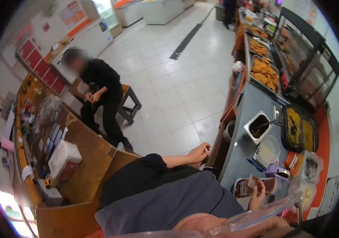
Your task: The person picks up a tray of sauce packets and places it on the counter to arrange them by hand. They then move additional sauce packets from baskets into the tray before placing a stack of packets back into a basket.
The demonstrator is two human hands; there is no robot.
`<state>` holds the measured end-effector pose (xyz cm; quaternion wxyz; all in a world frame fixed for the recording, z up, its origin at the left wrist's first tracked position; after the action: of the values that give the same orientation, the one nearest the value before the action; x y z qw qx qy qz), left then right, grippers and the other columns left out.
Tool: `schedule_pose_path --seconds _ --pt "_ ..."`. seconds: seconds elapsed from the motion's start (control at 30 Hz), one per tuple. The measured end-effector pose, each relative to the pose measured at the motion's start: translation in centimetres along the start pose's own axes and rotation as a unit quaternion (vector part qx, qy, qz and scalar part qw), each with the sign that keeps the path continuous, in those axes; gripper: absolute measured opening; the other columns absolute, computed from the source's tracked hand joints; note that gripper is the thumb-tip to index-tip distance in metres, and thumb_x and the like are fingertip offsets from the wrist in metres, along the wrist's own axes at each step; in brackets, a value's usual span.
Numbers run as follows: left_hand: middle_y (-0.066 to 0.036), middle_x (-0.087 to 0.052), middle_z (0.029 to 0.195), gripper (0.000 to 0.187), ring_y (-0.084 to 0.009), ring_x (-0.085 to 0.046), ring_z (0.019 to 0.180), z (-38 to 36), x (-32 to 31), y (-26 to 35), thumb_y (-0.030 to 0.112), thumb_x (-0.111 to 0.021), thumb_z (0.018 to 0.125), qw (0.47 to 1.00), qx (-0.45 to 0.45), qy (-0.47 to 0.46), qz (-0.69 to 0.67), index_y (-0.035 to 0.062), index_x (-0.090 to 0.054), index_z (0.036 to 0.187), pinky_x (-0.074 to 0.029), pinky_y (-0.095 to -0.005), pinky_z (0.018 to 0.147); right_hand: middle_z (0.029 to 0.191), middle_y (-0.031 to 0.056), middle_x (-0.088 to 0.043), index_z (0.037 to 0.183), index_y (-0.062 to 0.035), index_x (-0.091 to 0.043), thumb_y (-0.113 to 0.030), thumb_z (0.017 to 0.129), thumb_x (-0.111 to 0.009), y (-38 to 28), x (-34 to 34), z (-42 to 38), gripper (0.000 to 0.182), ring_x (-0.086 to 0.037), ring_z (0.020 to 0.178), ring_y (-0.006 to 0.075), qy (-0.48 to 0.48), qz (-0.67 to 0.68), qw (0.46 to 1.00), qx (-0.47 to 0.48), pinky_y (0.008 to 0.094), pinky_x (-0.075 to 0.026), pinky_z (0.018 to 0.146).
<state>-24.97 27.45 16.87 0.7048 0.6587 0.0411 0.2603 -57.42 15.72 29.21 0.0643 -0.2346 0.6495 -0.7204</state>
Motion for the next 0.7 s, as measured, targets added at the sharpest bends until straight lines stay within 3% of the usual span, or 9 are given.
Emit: schedule_pose_path --seconds 0.17,0.23,0.37,0.57,0.7 --pt "-0.009 -0.052 0.092 0.027 -0.0160 -0.050 0.073 -1.8 2.4 -0.3 0.015 -0.051 0.086 0.997 0.027 0.064 0.038 0.0007 -0.044 0.107 -0.043 -0.0295 0.067 0.116 0.0098 -0.049 0.118 -0.0013 -0.047 -0.012 0.088 -0.051 0.1 -0.8 1.9 0.033 -0.048 0.106 0.0197 -0.003 -0.018 1.000 0.012 0.0316 -0.038 0.090" --pt "-0.010 -0.052 0.092 0.026 -0.0162 -0.051 0.073 -1.8 2.2 0.5 0.015 -0.051 0.085 0.997 0.029 0.059 0.031 0.0006 -0.044 0.106 -0.044 -0.0293 0.067 0.114 0.0101 -0.050 0.117 -0.0011 -0.047 -0.012 0.088 -0.051 -0.4 -1.4 1.7 0.032 -0.048 0.106 0.0199 -0.039 -0.011 0.999 0.024 0.0318 -0.039 0.089" --pt "-0.010 -0.052 0.092 0.024 -0.0162 -0.052 0.074 -0.7 0.6 2.4 0.012 -0.051 0.085 1.000 0.012 0.023 0.010 0.0009 -0.045 0.105 -0.044 -0.0286 0.066 0.116 0.0083 -0.051 0.117 -0.0020 -0.048 -0.011 0.088 -0.052 -0.3 -0.7 -1.0 0.031 -0.050 0.102 0.0167 0.006 -0.046 0.999 0.021 0.0282 -0.038 0.089" --pt "-0.008 -0.053 0.093 0.025 -0.0155 -0.053 0.077 0.3 -3.8 4.5 0.010 -0.053 0.084 0.990 -0.058 -0.124 -0.019 0.0026 -0.045 0.106 -0.043 -0.0268 0.066 0.116 0.0069 -0.051 0.116 -0.0037 -0.049 -0.008 0.085 -0.053 0.5 1.2 -7.0 0.031 -0.050 0.103 0.0174 0.089 -0.082 0.992 0.023 0.0289 -0.040 0.088" --pt "-0.010 -0.053 0.103 0.034 -0.0175 -0.054 0.083 1.9 -7.6 5.4 0.011 -0.055 0.083 0.967 -0.078 -0.244 -0.009 0.0021 -0.043 0.114 -0.045 -0.0281 0.070 0.111 0.0046 -0.052 0.115 -0.0043 -0.050 -0.005 0.084 -0.055 1.0 2.1 -10.9 0.032 -0.050 0.100 0.0151 0.164 -0.029 0.986 0.011 0.0259 -0.040 0.086"
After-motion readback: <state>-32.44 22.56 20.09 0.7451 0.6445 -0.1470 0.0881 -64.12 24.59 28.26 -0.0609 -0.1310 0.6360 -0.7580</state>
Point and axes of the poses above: each hand's wrist, its own z-axis towards the middle knuckle, its own x-axis out of the back of the hand, y = z × x, the point moved 4 cm from there along z, towards the middle knuckle
